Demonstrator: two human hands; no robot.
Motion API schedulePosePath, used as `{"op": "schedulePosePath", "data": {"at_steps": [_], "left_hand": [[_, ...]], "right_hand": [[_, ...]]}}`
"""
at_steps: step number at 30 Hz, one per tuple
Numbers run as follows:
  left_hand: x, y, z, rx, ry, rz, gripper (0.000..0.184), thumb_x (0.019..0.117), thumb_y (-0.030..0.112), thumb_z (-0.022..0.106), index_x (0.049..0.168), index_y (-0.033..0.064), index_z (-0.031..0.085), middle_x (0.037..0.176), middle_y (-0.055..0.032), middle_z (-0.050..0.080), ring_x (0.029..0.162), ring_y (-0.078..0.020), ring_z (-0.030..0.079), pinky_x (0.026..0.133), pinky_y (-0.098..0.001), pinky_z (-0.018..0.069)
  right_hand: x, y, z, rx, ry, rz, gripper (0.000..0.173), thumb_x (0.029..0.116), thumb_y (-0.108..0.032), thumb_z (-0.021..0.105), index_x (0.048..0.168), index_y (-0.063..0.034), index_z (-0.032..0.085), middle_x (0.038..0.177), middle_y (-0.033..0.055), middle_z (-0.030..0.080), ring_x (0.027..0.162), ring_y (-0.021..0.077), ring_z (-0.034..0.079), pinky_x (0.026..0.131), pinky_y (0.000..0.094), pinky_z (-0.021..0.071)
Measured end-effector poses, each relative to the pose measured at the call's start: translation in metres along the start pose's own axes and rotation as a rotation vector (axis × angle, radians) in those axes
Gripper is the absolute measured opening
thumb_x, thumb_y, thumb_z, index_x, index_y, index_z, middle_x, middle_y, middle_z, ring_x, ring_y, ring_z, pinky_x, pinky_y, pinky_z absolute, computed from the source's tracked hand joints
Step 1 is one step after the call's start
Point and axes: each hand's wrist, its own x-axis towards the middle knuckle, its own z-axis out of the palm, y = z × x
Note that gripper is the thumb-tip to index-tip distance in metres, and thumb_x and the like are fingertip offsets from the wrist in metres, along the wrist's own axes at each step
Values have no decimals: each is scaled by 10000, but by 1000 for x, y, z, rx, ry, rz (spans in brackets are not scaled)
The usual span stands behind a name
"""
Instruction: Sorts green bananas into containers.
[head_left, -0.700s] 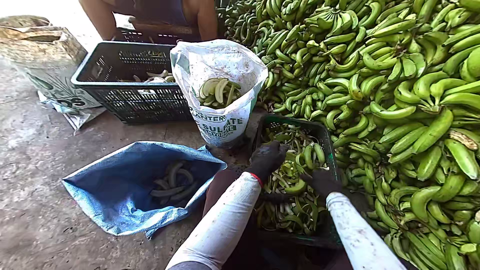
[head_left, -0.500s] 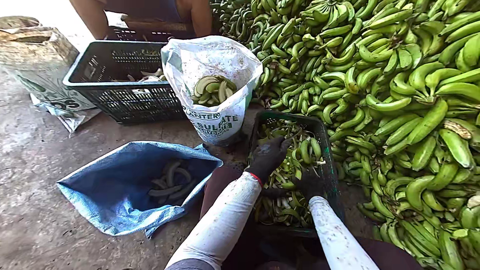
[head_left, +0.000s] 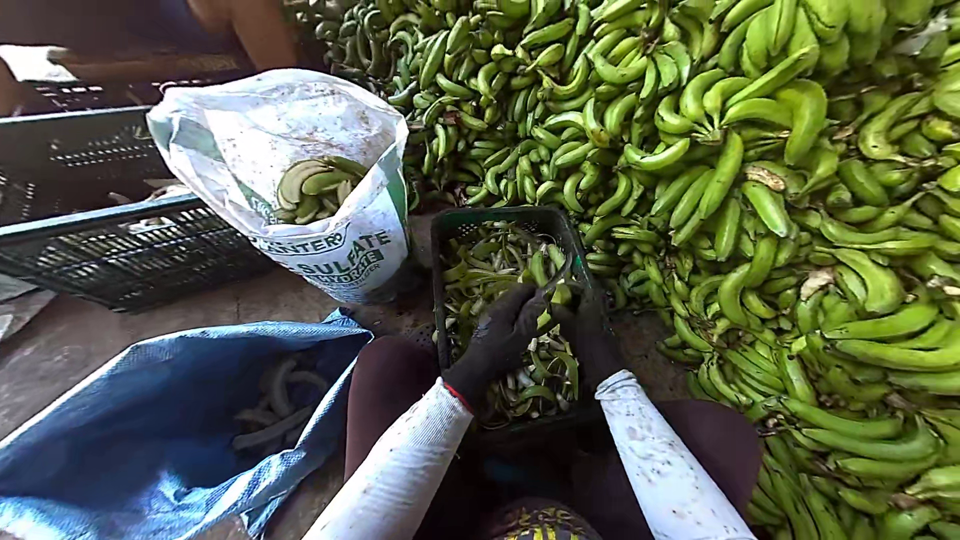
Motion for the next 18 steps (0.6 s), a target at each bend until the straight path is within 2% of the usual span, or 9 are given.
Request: {"op": "schedulePosePath", "data": {"at_steps": [1, 2, 4, 6, 8, 11, 16, 18], "left_hand": [[-1, 2, 3, -13, -14, 16, 357, 1087, 352, 435, 1176, 90, 662, 935, -48, 655, 804, -133, 626, 761, -369, 544], [-2, 4, 7, -23, -27, 28, 363, 1083, 344, 438, 1235, 96, 655, 961, -48, 674, 819, -125, 638, 785, -362, 553], [-1, 11, 12, -29, -61, 4, 416, 1083, 330, 440, 1424, 133, 576, 1019, -71, 707, 847, -136, 664, 825, -374, 561], [0, 17, 14, -31, -88, -45, 468, 1088, 335, 438, 1517, 156, 493, 999, -96, 699, 840, -163, 650, 830, -395, 543], [0, 18, 14, -18, -118, -41, 473, 1090, 340, 427, 1517, 147, 495, 1031, -104, 709, 881, -172, 667, 867, -410, 548], [0, 16, 16, 6, -132, -7, 429, 1091, 335, 417, 1436, 132, 571, 1059, -100, 709, 915, -174, 674, 889, -417, 547], [-1, 13, 16, -62, -169, -82, 450, 1085, 357, 416, 1455, 146, 564, 1211, -97, 694, 1014, -161, 672, 939, -412, 539], [-1, 13, 20, -134, -144, -141, 416, 1083, 345, 438, 1407, 135, 593, 1078, -78, 689, 896, -137, 641, 845, -365, 537]], "right_hand": [[0, -9, -13, 16, -8, -12, 534, 946, -154, 687, 1431, -34, 499, 1256, 198, 642, 1101, 287, 649, 950, 505, 537], [-2, -15, -24, 11, -8, -49, 495, 967, -183, 672, 1420, -44, 530, 1255, 187, 650, 1107, 270, 651, 959, 493, 535], [-8, -24, -40, -14, -23, -135, 452, 982, -183, 654, 1402, -43, 561, 1241, 166, 664, 1093, 225, 661, 961, 439, 544], [-13, -28, -50, -104, -39, -225, 449, 962, -168, 646, 1393, -59, 584, 1251, 147, 671, 1118, 214, 656, 980, 438, 530], [-18, -28, -52, -175, -51, -268, 444, 946, -173, 665, 1376, -78, 608, 1251, 145, 677, 1113, 247, 662, 967, 486, 531], [-23, -26, -50, -217, -26, -324, 425, 934, -197, 672, 1338, -73, 634, 1250, 148, 681, 1102, 269, 670, 945, 507, 536], [-24, -18, -39, -264, 55, -323, 420, 923, -233, 657, 1301, -50, 654, 1157, 189, 690, 1031, 313, 679, 889, 533, 544], [-25, -16, -33, -300, 98, -337, 447, 918, -233, 667, 1296, 5, 649, 1168, 234, 680, 1049, 366, 675, 908, 560, 536]]}}
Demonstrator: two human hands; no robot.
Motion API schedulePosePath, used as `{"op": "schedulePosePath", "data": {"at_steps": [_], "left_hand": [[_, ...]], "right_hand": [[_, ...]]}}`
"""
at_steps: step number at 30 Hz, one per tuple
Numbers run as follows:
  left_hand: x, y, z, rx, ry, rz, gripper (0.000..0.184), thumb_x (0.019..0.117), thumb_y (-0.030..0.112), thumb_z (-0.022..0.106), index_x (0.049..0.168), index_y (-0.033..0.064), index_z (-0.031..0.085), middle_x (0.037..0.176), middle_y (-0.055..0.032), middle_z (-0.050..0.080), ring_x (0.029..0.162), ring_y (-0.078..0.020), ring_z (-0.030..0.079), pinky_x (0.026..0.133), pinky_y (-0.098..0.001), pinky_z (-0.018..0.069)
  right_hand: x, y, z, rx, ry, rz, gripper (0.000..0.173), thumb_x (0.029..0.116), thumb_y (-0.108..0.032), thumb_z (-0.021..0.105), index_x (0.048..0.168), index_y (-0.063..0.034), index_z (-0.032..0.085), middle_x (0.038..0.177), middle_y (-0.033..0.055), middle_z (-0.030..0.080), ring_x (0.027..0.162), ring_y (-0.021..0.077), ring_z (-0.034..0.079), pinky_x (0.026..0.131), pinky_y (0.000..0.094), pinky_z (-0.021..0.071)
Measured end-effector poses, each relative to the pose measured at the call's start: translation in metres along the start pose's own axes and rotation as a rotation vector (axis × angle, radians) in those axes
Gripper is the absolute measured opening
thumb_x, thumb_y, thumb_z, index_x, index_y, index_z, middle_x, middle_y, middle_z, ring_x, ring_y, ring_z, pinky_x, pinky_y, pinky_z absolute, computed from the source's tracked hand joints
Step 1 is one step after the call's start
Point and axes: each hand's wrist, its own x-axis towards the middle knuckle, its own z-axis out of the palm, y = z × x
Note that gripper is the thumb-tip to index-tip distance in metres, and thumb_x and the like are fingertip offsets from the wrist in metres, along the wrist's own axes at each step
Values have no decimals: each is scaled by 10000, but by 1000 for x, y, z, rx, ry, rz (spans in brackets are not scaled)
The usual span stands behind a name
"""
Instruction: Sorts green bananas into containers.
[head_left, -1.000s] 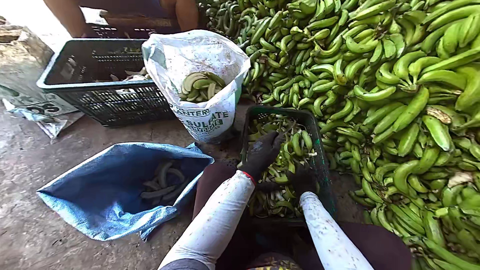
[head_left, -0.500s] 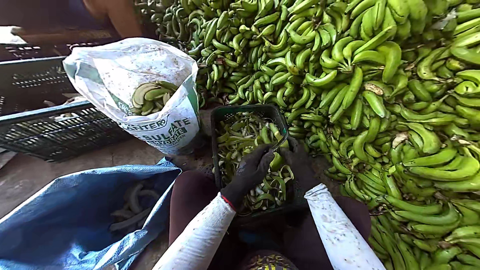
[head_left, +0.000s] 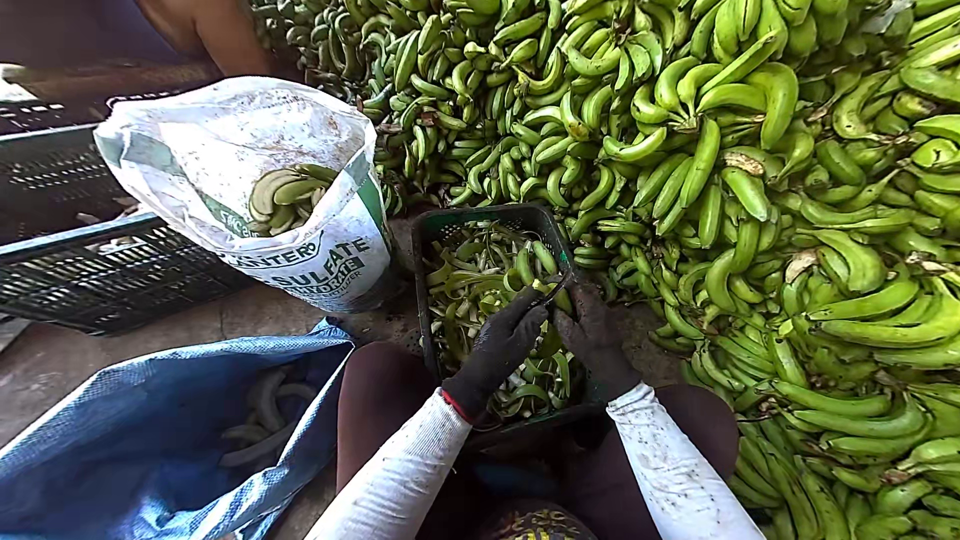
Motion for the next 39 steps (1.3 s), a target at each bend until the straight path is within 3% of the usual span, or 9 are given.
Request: {"op": "schedulePosePath", "data": {"at_steps": [6, 11, 13, 16, 21, 25, 27, 32, 39], "left_hand": [[-1, 11, 6, -433, 21, -164, 239, 1093, 262, 441, 1138, 76, 584, 805, -13, 567, 658, -79, 535, 596, -219, 458], [7, -8, 3, 89, 128, 62, 334, 1081, 313, 467, 1327, 155, 628, 1007, -62, 692, 881, -164, 660, 830, -409, 549], [7, -17, 6, 340, 178, 247, 374, 1072, 275, 492, 1416, 186, 608, 1092, -87, 735, 938, -226, 716, 849, -494, 580], [-5, -17, 20, 393, 90, 399, 368, 1062, 283, 485, 1366, 166, 656, 1023, -104, 745, 835, -257, 728, 735, -504, 595], [-22, -8, 25, 55, -360, 110, 405, 1085, 356, 423, 1305, 88, 631, 1071, -76, 677, 883, -127, 644, 839, -366, 541], [-20, 4, 23, -326, -406, -69, 285, 1062, 307, 455, 1149, 73, 594, 825, 28, 561, 679, -47, 542, 622, -219, 481], [-17, 13, 21, -391, -327, -164, 283, 1074, 289, 431, 1165, 67, 580, 789, 30, 552, 651, -57, 526, 601, -226, 462], [3, -4, -10, -548, 9, -187, 256, 1089, 330, 420, 1197, 154, 572, 765, 51, 552, 590, -39, 480, 563, -208, 448], [17, 17, -71, -653, 601, 134, 222, 1103, 304, 364, 1293, 232, 453, 833, 77, 556, 663, -42, 548, 617, -219, 509]], "right_hand": [[-8, 6, 17, -44, 160, -201, 473, 873, -211, 688, 1298, -6, 661, 1155, 252, 675, 1015, 416, 673, 836, 566, 552], [-7, 11, 14, 477, -188, 253, 441, 1017, -147, 555, 1446, -55, 508, 1250, 118, 660, 1074, 178, 666, 908, 355, 563], [-6, 15, 9, 945, -405, 656, 405, 1121, -317, 296, 1275, -66, 574, 968, 111, 712, 772, 191, 695, 651, 350, 582], [-13, 27, 4, 1270, -453, 598, 362, 1094, -279, 308, 1015, -97, 612, 789, 34, 670, 692, 135, 657, 628, 330, 580], [-5, 48, 10, 1429, -442, 635, 535, 1104, -388, 211, 1142, -62, 633, 815, 83, 687, 675, 140, 662, 614, 291, 575], [-2, 47, 11, 1249, -427, 431, 456, 1101, -284, 257, 1286, -67, 613, 874, 45, 677, 696, 83, 640, 649, 241, 568], [-3, 44, 10, 978, -364, 321, 352, 1057, -193, 443, 1336, -79, 623, 1066, 62, 711, 885, 102, 673, 820, 292, 576], [-1, 25, 9, 1116, -395, 638, 435, 1117, -402, 281, 1159, -103, 594, 739, 59, 629, 541, 146, 584, 485, 319, 539], [5, 36, -14, 1330, -216, 606, 476, 1104, -438, 280, 1242, -134, 619, 713, 54, 610, 497, 156, 568, 499, 368, 576]]}}
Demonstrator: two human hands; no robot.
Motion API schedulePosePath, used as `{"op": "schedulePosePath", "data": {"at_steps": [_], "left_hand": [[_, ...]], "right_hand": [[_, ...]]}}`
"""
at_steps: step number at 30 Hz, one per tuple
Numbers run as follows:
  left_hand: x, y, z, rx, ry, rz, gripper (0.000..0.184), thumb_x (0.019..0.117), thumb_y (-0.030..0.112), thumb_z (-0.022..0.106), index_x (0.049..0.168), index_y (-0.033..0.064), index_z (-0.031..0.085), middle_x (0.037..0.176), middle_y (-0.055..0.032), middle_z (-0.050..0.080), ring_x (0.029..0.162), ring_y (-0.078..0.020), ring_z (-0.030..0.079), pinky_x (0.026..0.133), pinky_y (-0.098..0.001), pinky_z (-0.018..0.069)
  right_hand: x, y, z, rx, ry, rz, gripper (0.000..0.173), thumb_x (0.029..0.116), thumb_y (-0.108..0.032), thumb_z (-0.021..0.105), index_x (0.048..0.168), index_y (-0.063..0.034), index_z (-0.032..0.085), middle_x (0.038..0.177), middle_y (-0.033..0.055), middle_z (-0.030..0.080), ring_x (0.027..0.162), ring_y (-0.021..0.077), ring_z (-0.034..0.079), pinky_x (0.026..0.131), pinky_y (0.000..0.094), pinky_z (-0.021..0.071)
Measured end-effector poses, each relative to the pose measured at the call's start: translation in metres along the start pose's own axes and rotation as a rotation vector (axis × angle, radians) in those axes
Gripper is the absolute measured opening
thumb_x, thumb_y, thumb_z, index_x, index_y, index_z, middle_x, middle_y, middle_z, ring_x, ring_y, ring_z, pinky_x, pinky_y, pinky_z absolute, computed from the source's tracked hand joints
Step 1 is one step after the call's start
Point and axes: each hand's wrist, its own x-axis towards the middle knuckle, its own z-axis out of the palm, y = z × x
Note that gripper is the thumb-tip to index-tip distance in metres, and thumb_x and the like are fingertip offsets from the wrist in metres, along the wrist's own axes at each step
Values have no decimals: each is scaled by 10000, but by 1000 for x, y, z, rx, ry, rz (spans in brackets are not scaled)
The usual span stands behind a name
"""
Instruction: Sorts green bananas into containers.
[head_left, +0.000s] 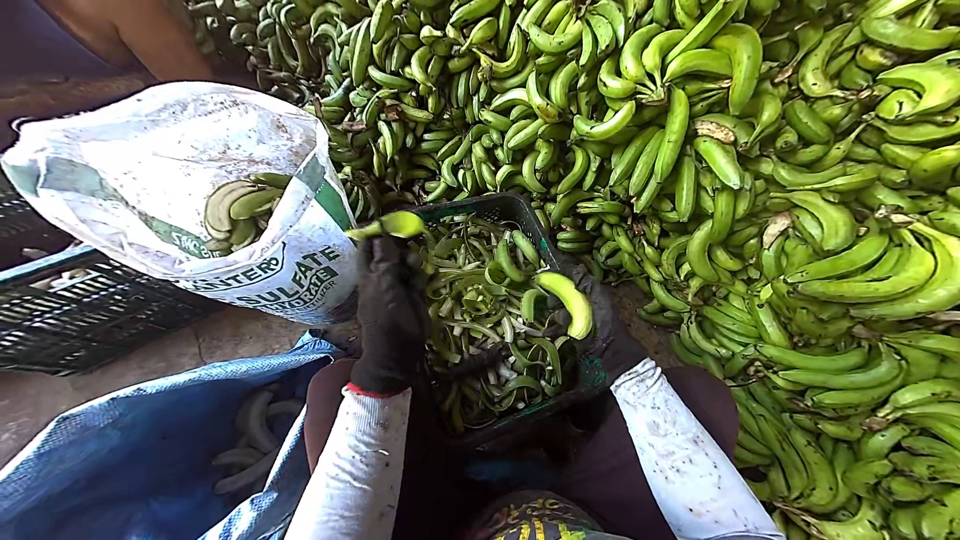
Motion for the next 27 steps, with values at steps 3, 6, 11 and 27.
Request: {"op": "schedulePosePath", "data": {"at_steps": [3, 6, 11, 27], "left_hand": [[0, 7, 0, 167, -99, 112, 220, 1100, 313, 353, 1283, 223, 436, 821, 110, 558, 673, -13, 558, 640, -196, 519], [1, -18, -16, 658, -391, -221, 393, 1081, 357, 481, 1379, 112, 554, 923, -87, 652, 707, -161, 596, 648, -350, 528], [0, -33, -13, 967, -481, -425, 470, 1091, 442, 429, 1315, 79, 625, 990, -145, 672, 851, -252, 641, 792, -476, 530], [-93, -47, 36, 594, -582, 169, 499, 1090, 430, 371, 1117, 38, 681, 759, 12, 599, 636, -32, 551, 603, -231, 496]], "right_hand": [[1, -8, -9, -58, -6, -68, 367, 1032, -237, 375, 1330, -163, 576, 807, 49, 606, 542, 151, 564, 527, 357, 567], [2, -15, -11, -282, 48, -136, 408, 1003, -123, 462, 1398, -112, 563, 998, 106, 659, 723, 193, 651, 643, 360, 600], [0, -23, -16, -343, 41, -217, 394, 1037, -164, 446, 1418, -121, 535, 1111, 92, 661, 829, 170, 649, 710, 333, 579], [-2, -32, 73, -112, 280, -479, 460, 1051, -602, 351, 1447, -402, 471, 1024, -16, 651, 665, 138, 623, 614, 374, 585]]}}
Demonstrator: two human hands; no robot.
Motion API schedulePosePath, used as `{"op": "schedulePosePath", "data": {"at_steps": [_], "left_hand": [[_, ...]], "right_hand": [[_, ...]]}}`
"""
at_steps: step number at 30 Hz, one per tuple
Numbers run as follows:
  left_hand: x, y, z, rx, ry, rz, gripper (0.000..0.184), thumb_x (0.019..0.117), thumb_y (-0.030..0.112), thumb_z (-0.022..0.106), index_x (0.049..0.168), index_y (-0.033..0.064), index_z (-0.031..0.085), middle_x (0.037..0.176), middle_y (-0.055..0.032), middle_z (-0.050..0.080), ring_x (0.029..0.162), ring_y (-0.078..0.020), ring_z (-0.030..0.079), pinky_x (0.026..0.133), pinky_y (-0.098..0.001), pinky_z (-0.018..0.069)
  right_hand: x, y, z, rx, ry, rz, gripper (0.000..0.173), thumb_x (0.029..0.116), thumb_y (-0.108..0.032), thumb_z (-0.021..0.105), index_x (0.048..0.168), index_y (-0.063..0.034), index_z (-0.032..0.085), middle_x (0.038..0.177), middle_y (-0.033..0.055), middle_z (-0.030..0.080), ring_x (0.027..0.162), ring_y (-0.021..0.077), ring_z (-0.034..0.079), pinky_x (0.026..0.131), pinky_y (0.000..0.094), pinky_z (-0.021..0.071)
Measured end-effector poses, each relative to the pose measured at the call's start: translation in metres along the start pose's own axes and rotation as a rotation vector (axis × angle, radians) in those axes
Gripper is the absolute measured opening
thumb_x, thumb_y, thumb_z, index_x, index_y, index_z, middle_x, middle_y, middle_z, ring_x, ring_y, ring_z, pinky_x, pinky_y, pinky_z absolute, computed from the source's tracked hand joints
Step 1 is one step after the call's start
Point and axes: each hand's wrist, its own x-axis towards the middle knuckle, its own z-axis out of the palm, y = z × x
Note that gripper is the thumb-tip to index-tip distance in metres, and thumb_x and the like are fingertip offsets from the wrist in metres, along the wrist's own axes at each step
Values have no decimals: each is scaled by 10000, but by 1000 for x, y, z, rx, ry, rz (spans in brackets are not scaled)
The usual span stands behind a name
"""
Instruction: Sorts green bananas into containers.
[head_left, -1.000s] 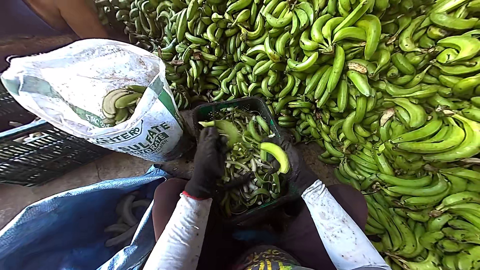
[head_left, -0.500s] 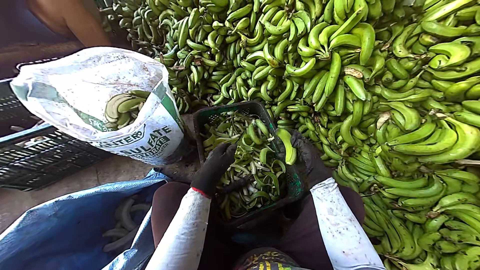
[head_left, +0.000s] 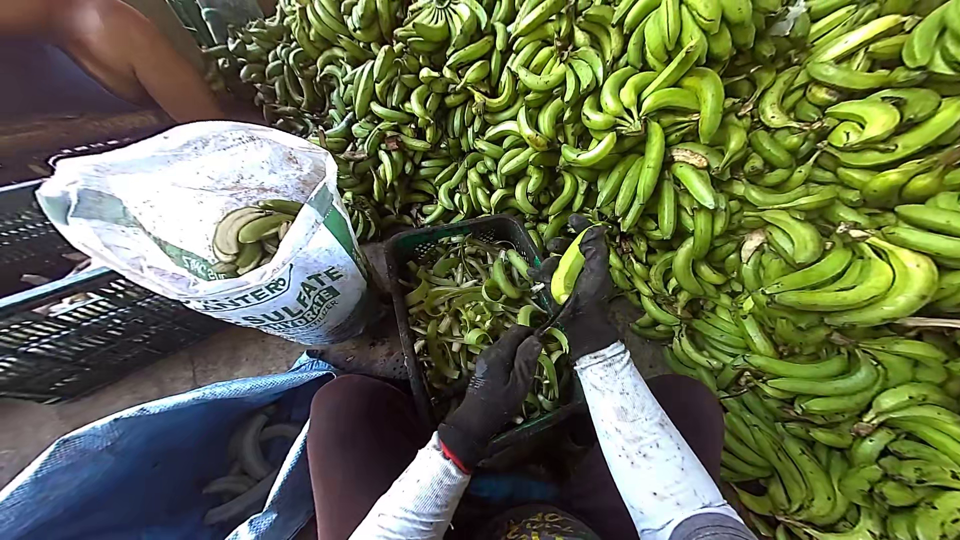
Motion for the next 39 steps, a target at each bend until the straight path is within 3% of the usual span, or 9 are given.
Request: {"op": "schedulePosePath", "data": {"at_steps": [7, 15, 18, 21, 24, 26, 31, 36, 39], "left_hand": [[2, -4, 0, 10, -34, -24, 497, 1090, 431, 352, 1091, 50, 672, 757, 20, 582, 646, -25, 547, 613, -222, 492], [8, -21, -9, 80, -63, -136, 514, 1089, 414, 345, 1195, 34, 675, 923, -59, 678, 830, -101, 634, 795, -327, 537], [4, -18, -8, 45, -94, -153, 477, 1094, 387, 356, 1142, 28, 668, 855, -54, 646, 743, -112, 609, 719, -334, 538], [2, -14, -1, 15, -119, -110, 483, 1092, 393, 373, 1121, 7, 662, 823, -66, 624, 714, -122, 585, 703, -332, 522], [3, -19, 1, 21, -119, -67, 457, 1094, 371, 387, 1100, 6, 663, 809, -61, 609, 703, -112, 570, 694, -306, 509], [6, -24, -3, 79, -110, -48, 458, 1094, 358, 393, 1107, -6, 670, 867, -111, 651, 764, -168, 624, 743, -360, 536], [11, -41, -11, 188, -131, -86, 512, 1090, 398, 367, 1202, -7, 660, 1039, -171, 703, 981, -262, 686, 907, -473, 536], [13, -44, -14, 238, -202, -205, 507, 1093, 381, 361, 1308, 17, 640, 1225, -185, 687, 1170, -299, 653, 1031, -518, 483], [16, -34, -27, 377, -240, -235, 507, 1095, 405, 355, 1280, 39, 653, 1195, -173, 694, 1140, -313, 664, 996, -540, 497]], "right_hand": [[-3, -1, 7, 82, 19, 1, 457, 1063, -575, 337, 1391, -320, 526, 871, -26, 608, 647, 119, 613, 620, 376, 596], [-25, 5, 19, 212, -78, 312, 502, 1087, -543, 242, 1215, -181, 566, 709, 4, 600, 544, 139, 603, 519, 342, 567], [-8, 16, 5, 185, -115, 60, 372, 1098, -394, 310, 1161, -166, 596, 806, -6, 657, 664, 117, 637, 583, 307, 563], [7, 26, -11, 138, -182, -269, 324, 1088, -292, 344, 1240, -182, 609, 1074, -30, 678, 933, 117, 670, 841, 348, 587], [11, 28, -12, 200, -191, -195, 490, 1087, -295, 207, 896, -161, 637, 744, -8, 643, 675, 155, 642, 693, 416, 596], [10, 34, -13, 305, -230, -45, 571, 1088, -339, 151, 841, -153, 631, 663, 3, 625, 586, 169, 631, 605, 418, 595], [-17, 49, -7, 504, -357, 194, 739, 1073, -487, 65, 943, -139, 703, 717, 23, 690, 672, 167, 689, 674, 381, 606], [-47, 31, 9, 394, -136, 228, 640, 1116, -300, 52, 1014, -22, 619, 803, 85, 716, 791, 175, 727, 735, 306, 604], [-60, -8, 22, 344, -48, 413, 559, 1127, -257, 63, 1211, 23, 540, 980, 129, 694, 900, 169, 697, 782, 271, 568]]}}
